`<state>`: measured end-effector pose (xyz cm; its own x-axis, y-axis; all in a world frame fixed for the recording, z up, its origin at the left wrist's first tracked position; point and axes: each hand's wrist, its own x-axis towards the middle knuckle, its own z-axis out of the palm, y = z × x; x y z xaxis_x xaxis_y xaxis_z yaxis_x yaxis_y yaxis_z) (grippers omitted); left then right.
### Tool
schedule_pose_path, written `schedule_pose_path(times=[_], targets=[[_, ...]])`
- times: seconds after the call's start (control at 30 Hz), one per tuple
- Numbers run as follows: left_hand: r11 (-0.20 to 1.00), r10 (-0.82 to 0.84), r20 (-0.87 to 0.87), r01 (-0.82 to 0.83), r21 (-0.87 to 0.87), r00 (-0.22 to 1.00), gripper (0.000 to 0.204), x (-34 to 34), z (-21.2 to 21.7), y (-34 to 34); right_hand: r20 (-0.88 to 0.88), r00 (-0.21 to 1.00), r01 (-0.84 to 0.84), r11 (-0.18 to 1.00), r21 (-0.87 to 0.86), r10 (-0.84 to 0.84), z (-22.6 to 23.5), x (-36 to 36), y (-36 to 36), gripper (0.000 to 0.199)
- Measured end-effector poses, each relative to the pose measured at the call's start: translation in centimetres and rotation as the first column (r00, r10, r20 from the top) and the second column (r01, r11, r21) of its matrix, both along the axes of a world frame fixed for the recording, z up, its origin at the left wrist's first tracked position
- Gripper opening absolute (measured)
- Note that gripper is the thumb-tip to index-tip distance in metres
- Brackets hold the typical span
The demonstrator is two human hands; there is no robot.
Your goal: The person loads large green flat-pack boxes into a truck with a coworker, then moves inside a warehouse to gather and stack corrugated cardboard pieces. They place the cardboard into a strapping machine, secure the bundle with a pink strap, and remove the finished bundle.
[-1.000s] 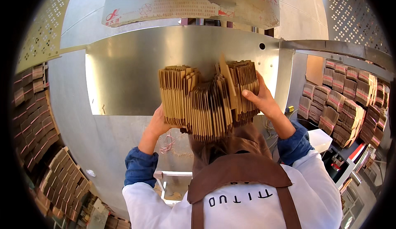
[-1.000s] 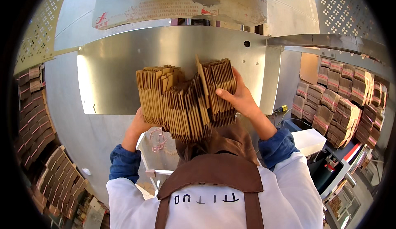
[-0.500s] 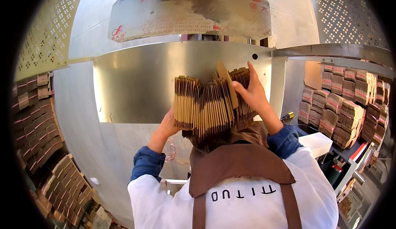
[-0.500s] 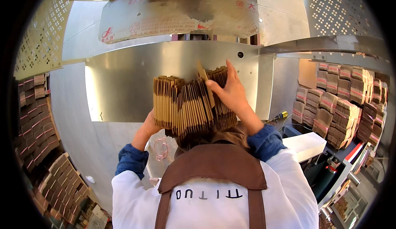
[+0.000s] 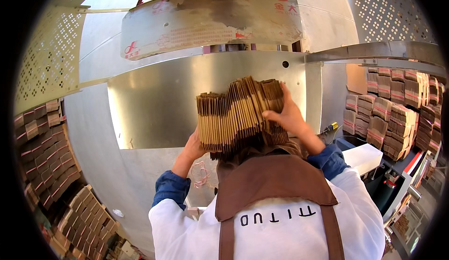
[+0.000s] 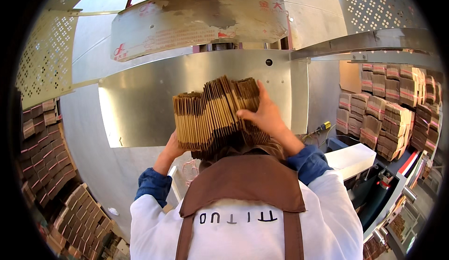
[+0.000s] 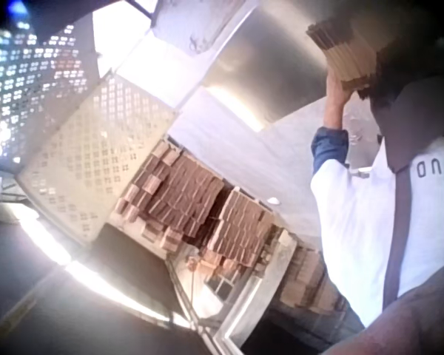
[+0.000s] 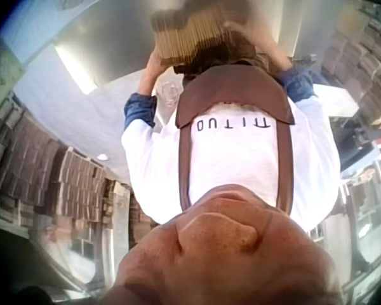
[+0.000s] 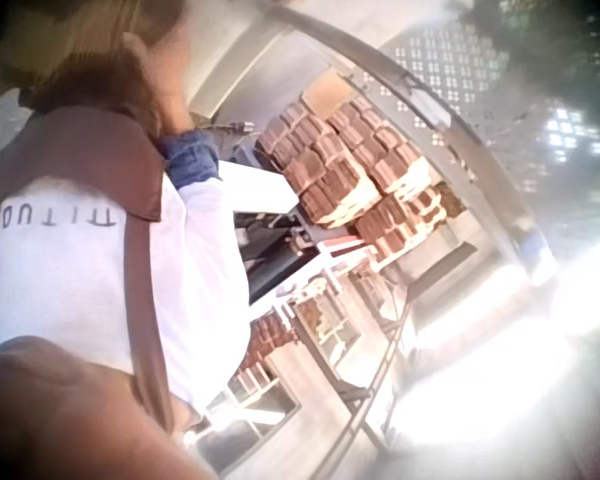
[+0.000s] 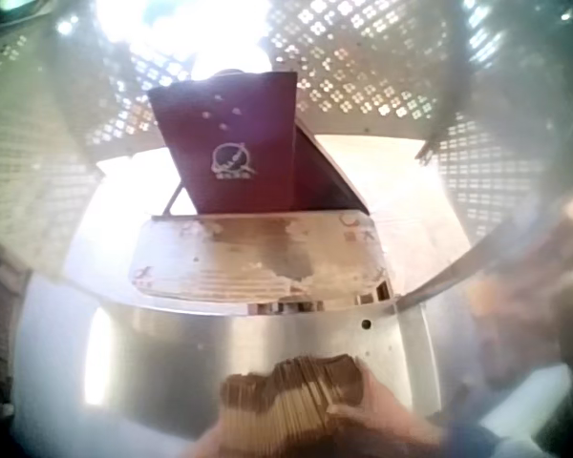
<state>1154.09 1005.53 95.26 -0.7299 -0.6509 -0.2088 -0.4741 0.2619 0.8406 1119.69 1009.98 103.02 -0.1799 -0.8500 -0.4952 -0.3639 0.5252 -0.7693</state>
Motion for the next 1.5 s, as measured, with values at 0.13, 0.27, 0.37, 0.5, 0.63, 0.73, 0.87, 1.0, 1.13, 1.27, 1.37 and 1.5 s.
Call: schedule_pose_path(times=[0.13,0.27,0.37,0.5,0.63,0.73,0.87,1.0,1.13,1.27,1.37,1.5], targets=[[0.998,-0.027,0.001,0.027,-0.054,1.000,0.062,-0.3,-0.2,-0.1,-0.193,0.980,-0.063,0.994,-0.094,0.044,-0.7,1.6,1.3,0.100],[0.919,-0.207,0.127,0.237,-0.314,0.970,0.049,1.0,-2.7,-0.5,0.440,0.897,0.033,0.999,0.012,-0.035,-4.9,-3.9,2.6,0.069],[0.941,-0.242,0.118,0.262,-0.212,0.963,0.054,1.0,-5.4,-0.2,0.328,0.940,-0.074,0.994,-0.078,0.096,-9.3,-4.4,4.5,0.059],[0.968,-0.213,0.022,0.214,-0.133,0.977,0.051,-1.1,-3.5,-0.1,0.292,0.945,-0.111,0.983,-0.148,0.151,-11.9,-3.3,5.8,0.058],[0.991,-0.117,-0.026,0.115,-0.069,0.993,0.049,-2.1,-1.3,-1.6,0.235,0.962,-0.119,0.987,-0.105,0.141,-8.6,-4.0,3.4,0.059],[0.964,0.050,-0.034,-0.039,0.264,0.998,0.059,-4.5,5.0,-3.2,0.153,0.974,-0.132,0.968,-0.211,0.167,-5.3,-6.0,2.4,0.068],[0.751,0.134,-0.020,-0.088,0.654,0.991,0.065,-6.7,11.7,-4.6,0.402,0.913,-0.067,0.998,-0.011,0.065,1.1,-8.8,0.2,0.071],[0.493,0.094,0.001,-0.048,0.869,0.996,0.067,-8.9,9.8,-7.5,0.504,0.844,-0.053,0.906,0.420,-0.184,-7.1,-13.5,0.3,0.066],[0.368,-0.081,0.328,-0.278,0.887,0.941,0.063,-11.6,2.0,-10.4,0.230,0.928,-0.351,0.894,0.277,0.293,-16.7,-16.3,1.0,0.043],[0.418,-0.075,0.403,-0.338,0.843,0.912,0.061,-12.8,1.4,-9.7,0.096,0.993,-0.104,0.914,0.391,0.072,-10.2,-13.5,-0.8,0.030],[0.465,-0.061,0.445,-0.369,0.805,0.893,0.060,-12.9,0.2,-10.1,0.151,0.988,-0.063,0.970,0.234,0.028,-14.6,-15.6,1.0,0.052],[0.403,0.242,0.345,-0.418,0.814,0.907,0.059,-11.6,-2.1,-7.9,0.280,0.955,-0.026,0.908,0.417,-0.101,-9.2,-14.6,-0.6,0.088]])
